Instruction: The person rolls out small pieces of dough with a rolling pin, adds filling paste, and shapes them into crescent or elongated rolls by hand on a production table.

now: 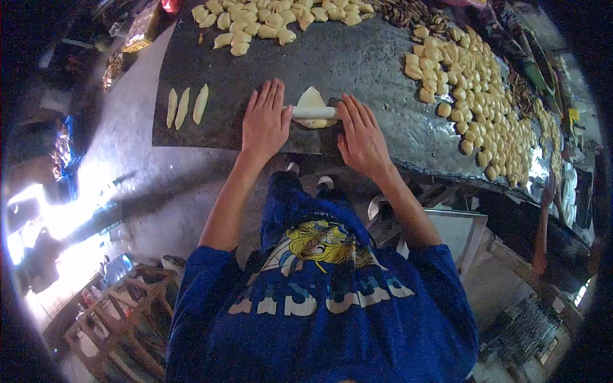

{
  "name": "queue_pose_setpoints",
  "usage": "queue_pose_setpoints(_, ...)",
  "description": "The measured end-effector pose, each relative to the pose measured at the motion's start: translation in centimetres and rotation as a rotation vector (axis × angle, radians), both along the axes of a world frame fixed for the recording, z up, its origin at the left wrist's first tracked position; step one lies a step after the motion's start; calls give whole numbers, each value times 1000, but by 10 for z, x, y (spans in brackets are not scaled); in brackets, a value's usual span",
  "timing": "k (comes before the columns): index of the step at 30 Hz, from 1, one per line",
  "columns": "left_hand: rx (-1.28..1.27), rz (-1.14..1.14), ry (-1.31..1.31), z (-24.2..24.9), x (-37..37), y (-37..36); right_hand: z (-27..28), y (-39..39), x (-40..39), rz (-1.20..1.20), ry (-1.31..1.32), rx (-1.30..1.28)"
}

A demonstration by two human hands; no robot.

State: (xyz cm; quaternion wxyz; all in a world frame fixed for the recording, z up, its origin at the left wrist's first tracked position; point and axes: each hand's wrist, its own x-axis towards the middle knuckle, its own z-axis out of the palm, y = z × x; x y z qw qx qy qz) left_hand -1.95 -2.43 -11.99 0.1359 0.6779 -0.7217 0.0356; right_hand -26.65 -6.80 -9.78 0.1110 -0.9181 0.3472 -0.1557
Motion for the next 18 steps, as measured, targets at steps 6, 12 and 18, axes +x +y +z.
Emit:
queue_pose_setpoints(6,66,-91,44,3,-3,38,-4,10,-11,24,21,-44)
queue_pose_setpoints(12,-5,-103,-61,20,7,19,9,-30,-4,73,104,32)
queue_pose_setpoints(18,-109,-79,-27,-3,2,20,-12,-19,0,55,-63,-150)
